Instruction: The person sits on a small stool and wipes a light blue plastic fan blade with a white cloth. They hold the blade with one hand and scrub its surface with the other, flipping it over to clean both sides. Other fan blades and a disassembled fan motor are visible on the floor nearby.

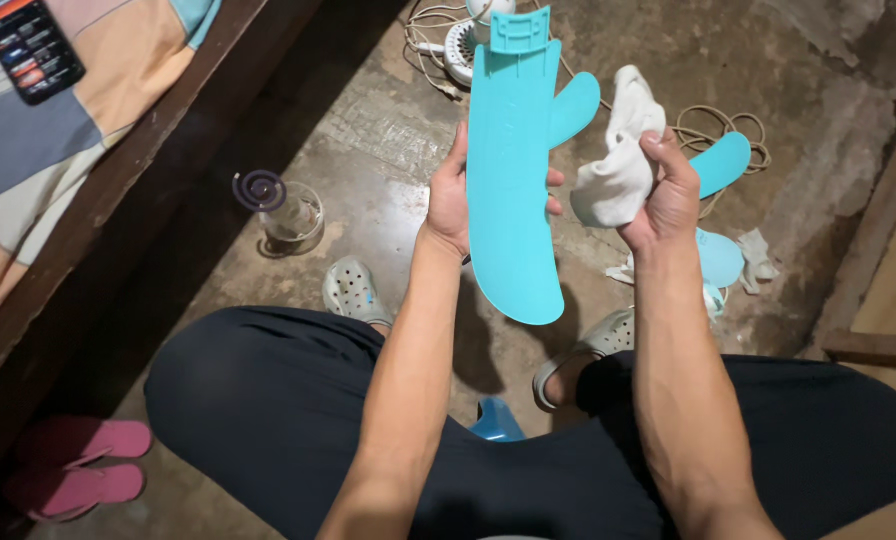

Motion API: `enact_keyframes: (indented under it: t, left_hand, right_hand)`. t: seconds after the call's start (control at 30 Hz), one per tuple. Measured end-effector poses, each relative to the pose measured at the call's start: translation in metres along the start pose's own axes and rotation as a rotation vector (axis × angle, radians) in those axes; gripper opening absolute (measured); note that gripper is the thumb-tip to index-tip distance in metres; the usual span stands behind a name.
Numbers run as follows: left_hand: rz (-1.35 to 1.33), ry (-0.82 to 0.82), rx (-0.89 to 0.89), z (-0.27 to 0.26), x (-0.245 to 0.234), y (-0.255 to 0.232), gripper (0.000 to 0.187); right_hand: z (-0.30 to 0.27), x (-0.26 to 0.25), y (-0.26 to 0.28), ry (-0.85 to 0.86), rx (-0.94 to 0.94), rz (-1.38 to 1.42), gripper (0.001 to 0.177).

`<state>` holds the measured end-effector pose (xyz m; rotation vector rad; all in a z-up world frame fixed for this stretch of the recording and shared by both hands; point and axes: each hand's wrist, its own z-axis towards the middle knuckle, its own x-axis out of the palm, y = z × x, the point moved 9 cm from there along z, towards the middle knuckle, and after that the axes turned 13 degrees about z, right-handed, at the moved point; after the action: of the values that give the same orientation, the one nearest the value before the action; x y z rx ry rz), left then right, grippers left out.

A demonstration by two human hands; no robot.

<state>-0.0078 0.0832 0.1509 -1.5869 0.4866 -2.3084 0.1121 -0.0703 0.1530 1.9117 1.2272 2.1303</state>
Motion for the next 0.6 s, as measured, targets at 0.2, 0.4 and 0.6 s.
enact_keyframes:
  t: [0.2, 0.4, 0.6]
  left_hand:
    - [0.025, -0.074, 0.054, 0.001, 0.005, -0.01, 0.075]
    - [0.112, -0.148, -0.007, 0.008, -0.007, 0.007, 0.078]
    - [0.121, -0.023, 0.001, 0.01, -0.001, 0.007, 0.082]
  right_hand:
    - [-0.007, 0.021, -0.005, 0.04, -0.055, -0.123, 0.03]
    - [-0.022, 0.032, -0.038, 0.143, 0.17, -0.064, 0.037]
    - [-0.02, 0.012, -0.037, 0.091, 0.213, -0.224, 0.041]
